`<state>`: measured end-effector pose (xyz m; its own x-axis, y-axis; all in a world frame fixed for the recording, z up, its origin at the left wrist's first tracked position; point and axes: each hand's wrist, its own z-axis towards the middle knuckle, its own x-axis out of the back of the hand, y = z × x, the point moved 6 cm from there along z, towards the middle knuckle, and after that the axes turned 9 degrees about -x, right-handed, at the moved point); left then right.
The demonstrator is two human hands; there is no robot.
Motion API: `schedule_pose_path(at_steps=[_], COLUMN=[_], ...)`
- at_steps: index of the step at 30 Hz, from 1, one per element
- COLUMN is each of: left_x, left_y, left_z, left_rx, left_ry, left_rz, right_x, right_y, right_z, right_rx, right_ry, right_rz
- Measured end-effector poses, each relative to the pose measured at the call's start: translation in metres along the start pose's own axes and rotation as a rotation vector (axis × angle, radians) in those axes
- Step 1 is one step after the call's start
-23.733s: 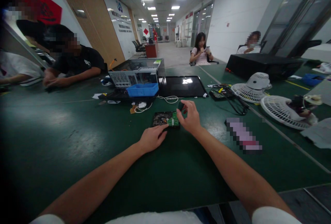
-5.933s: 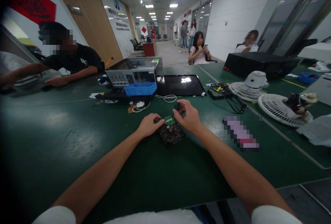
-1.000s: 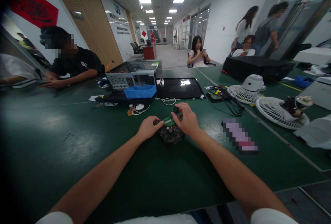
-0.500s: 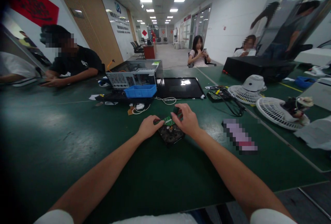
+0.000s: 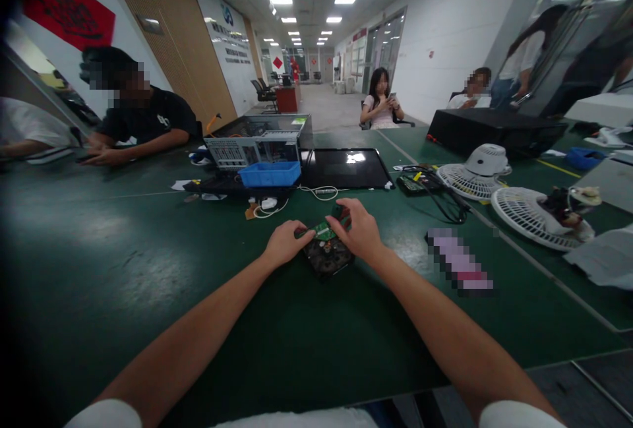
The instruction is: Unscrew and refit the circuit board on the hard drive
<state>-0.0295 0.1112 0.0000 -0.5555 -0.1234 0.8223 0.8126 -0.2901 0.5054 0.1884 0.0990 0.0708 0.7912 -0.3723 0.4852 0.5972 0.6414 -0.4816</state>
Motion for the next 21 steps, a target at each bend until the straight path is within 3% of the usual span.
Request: schedule_pose_path(at_steps=[5,10,15,21], left_x=[-0.001,-0.002,-0.001,-0.001], left_y=[-0.001,-0.002,-0.001,-0.001], left_z=[0.001,0.001,0.001,0.001], left_rx=[-0.005,0.002,-0.005,-0.014], left_ry=[0.010,0.012,0.005,0.014], left_rz=[0.001,-0.002,-0.004,-0.005], right_x=[-0.001,-0.002,0.003,0.007], right_y=[0.002,0.003,0.000,-0.007], right_z=[-0.001,0.000,0.000,0.000], right_rx=[0.020,0.009,0.048,0.063], right_ry=[-0.028,0.014,0.078,0.018], right_rz=[0.034,0.152,0.089,0.082])
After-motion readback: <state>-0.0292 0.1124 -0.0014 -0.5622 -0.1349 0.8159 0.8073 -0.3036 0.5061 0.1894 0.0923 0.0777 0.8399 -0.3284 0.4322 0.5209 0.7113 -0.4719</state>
